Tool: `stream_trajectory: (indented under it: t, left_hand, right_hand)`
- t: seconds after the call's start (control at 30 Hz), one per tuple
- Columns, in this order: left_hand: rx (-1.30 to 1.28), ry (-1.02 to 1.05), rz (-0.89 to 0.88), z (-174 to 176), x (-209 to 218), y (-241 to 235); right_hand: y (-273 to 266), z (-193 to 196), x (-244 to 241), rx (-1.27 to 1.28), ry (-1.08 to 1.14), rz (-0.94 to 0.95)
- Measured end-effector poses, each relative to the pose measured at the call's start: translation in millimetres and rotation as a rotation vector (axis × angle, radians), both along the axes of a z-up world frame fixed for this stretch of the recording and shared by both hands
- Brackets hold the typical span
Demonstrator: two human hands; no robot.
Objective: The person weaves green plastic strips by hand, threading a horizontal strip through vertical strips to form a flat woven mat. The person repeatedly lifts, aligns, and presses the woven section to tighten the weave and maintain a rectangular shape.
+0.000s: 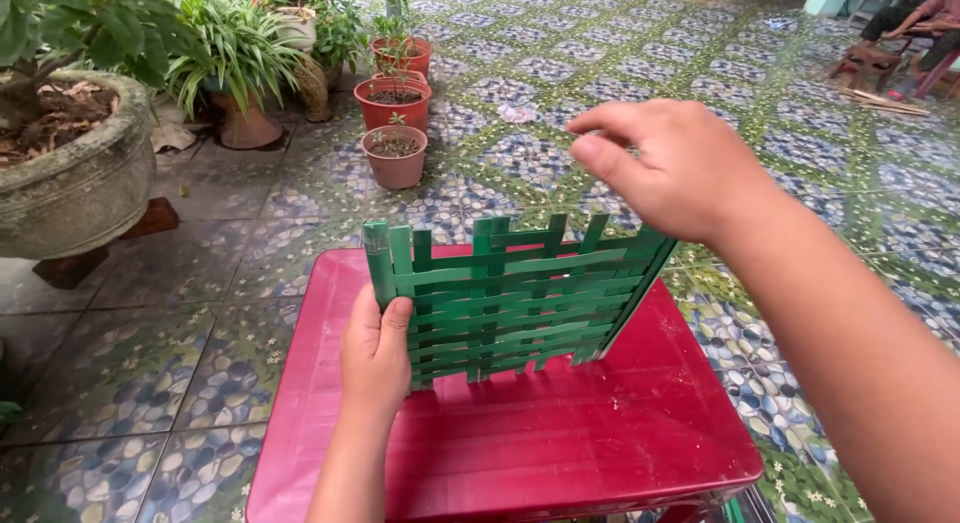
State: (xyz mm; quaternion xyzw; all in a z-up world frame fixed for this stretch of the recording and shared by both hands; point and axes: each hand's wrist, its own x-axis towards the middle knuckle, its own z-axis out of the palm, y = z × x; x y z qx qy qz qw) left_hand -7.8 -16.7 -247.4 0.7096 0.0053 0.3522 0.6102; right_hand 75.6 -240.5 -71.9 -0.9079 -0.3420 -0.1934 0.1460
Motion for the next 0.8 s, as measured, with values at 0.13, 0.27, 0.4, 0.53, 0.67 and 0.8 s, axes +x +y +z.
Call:
stream_trajectory:
  t: [0.13, 0.27, 0.4, 0.53, 0.67, 0.8]
  left_hand:
    - [0.004, -0.008, -0.004, 4, -1, -1]
    - [0.002, -0.013, -0.009, 4, -2, -2]
    - [-0.064, -0.044, -0.060, 2, -1, -1]
    - [-0.096, -0.070, -0.092, 1, 1, -1]
    - [-0.078, -0.055, -0.093, 3, 0, -3]
    - [-0.104, -0.085, -0.111, -1, 2, -3]
  right_hand:
    - [-15, -10, 7, 0.008, -0.009, -0.026]
    - [-4, -26, -15, -0.262, 0.021, -0.181]
    - [-15, -33, -7, -0.082, -0.073, -0.026]
    - [-14, -26, -9, -0.045, -0.080, 0.094]
    - [-5, -18, -11, -0.104, 0.109, 0.043]
    - [7, -5, -10, -0.313, 0.323, -0.139]
